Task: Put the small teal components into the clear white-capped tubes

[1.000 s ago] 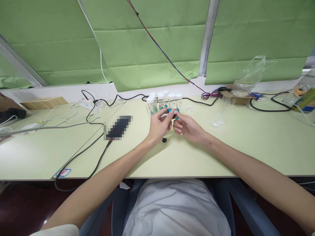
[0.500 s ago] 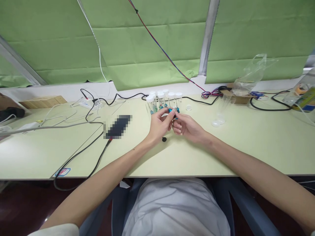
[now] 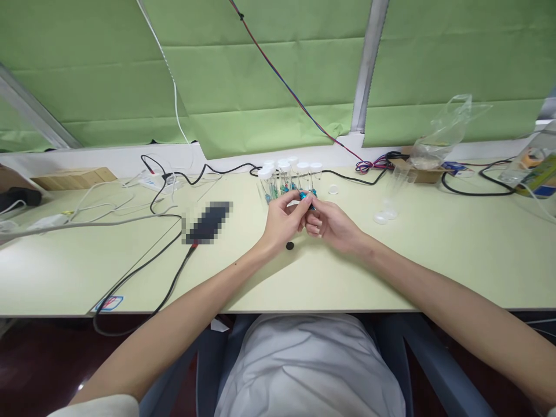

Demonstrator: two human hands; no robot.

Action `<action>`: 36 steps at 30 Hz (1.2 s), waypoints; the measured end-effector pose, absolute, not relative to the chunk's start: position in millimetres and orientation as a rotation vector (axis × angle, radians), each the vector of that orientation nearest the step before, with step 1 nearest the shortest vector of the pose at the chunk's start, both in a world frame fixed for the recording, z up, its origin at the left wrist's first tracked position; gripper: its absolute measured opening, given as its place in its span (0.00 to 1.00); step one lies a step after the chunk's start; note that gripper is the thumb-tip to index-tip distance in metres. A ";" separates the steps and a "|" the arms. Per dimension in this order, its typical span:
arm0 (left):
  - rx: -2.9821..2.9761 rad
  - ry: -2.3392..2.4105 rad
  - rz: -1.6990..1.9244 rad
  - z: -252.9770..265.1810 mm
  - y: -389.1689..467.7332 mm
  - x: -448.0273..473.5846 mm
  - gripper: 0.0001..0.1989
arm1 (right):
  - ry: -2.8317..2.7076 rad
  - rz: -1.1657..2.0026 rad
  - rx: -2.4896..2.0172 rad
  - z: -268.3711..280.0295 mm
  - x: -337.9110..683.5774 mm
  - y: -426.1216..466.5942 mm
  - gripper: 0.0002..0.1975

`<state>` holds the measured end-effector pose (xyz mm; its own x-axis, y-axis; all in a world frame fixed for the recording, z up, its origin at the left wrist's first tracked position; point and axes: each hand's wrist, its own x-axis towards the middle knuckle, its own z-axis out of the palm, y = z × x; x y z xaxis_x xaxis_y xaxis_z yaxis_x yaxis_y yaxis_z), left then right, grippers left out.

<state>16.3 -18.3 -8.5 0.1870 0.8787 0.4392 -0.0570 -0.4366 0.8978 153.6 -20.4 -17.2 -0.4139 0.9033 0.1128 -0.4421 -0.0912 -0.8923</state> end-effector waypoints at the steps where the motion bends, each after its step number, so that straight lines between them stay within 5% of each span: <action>1: 1.611 0.795 1.380 -8.6 -18.4 16.3 0.18 | -1.149 1.691 -0.598 -17.1 153.5 -20.4 0.22; 36: 1.580 0.772 1.431 -9.3 -17.4 16.3 0.18 | -1.181 1.710 -0.557 -18.7 154.3 -18.2 0.25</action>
